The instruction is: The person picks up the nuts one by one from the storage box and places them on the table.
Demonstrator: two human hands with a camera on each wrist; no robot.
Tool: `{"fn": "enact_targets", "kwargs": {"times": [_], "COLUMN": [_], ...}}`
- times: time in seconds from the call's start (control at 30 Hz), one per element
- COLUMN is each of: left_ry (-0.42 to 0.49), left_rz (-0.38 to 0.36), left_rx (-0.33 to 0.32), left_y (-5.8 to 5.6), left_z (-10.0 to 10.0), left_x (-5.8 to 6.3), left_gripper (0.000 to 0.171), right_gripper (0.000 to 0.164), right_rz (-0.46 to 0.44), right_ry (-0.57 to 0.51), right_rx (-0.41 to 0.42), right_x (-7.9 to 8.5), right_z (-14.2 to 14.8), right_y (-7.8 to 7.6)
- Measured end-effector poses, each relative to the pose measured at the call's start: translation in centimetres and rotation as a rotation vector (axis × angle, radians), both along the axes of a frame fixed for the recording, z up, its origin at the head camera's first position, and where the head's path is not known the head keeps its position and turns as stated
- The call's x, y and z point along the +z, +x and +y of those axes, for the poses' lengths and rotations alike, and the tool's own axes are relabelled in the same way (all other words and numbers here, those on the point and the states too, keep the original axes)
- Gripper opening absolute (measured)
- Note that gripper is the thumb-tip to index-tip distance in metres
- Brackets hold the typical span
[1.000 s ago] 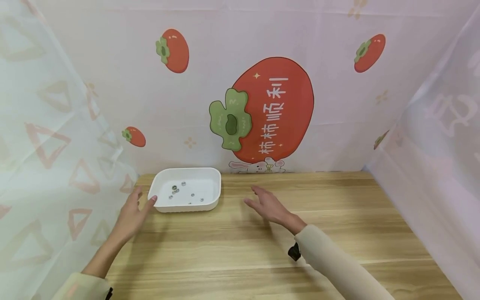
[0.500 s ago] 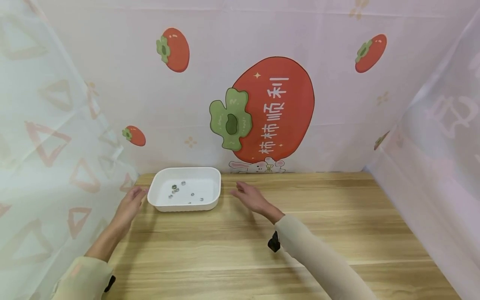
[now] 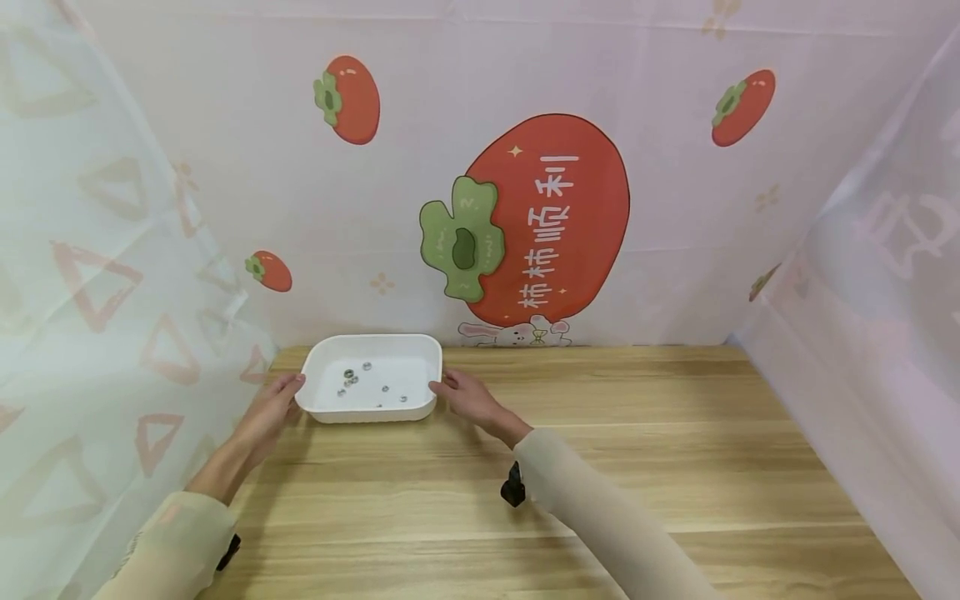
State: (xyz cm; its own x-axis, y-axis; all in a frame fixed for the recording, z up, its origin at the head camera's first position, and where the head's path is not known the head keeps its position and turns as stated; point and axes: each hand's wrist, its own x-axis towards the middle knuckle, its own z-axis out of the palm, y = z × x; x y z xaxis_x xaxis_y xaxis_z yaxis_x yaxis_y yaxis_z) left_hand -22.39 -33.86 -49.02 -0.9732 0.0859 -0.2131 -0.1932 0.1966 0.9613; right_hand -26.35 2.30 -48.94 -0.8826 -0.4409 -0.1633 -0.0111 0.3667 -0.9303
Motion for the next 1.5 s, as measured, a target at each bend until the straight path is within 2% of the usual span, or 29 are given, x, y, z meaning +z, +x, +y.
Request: {"fn": "enact_targets", "kwargs": {"times": [0.2,0.43,0.77,0.9,1.23,1.5], "left_ry": [0.038,0.078,0.155,0.177,0.176,0.172], "left_rz": [-0.017,-0.044,-0.094,-0.101,-0.123,-0.114], "left_rx": [-0.014,0.012,-0.012,0.001,0.053,0.057], "left_y": [0.0,-0.1,-0.6,-0.7,-0.8,-0.7], "left_z": [0.0,0.5,1.1,1.1,1.0,1.3], "left_x": [0.0,0.2,0.1,0.0,-0.8,-0.5], "left_gripper": [0.082,0.08,0.073,0.068,0.059,0.059], "right_gripper": [0.066,0.064,0.055,0.054,0.054,0.054], "right_rz": [-0.009,-0.017,-0.001,0.01,0.023,0.016], "right_ry": [-0.017,-0.049,-0.074,-0.089,-0.079,-0.076], "right_rx": [-0.007,-0.033,-0.076,-0.092,-0.094,-0.093], "right_x": [-0.3,-0.8,-1.0,-1.0,-1.4,-1.3], "right_z": [-0.8,-1.4,-2.3,-2.4,-2.5,-2.5], "right_y": [-0.1,-0.4,-0.2,-0.2,-0.2,-0.3]}}
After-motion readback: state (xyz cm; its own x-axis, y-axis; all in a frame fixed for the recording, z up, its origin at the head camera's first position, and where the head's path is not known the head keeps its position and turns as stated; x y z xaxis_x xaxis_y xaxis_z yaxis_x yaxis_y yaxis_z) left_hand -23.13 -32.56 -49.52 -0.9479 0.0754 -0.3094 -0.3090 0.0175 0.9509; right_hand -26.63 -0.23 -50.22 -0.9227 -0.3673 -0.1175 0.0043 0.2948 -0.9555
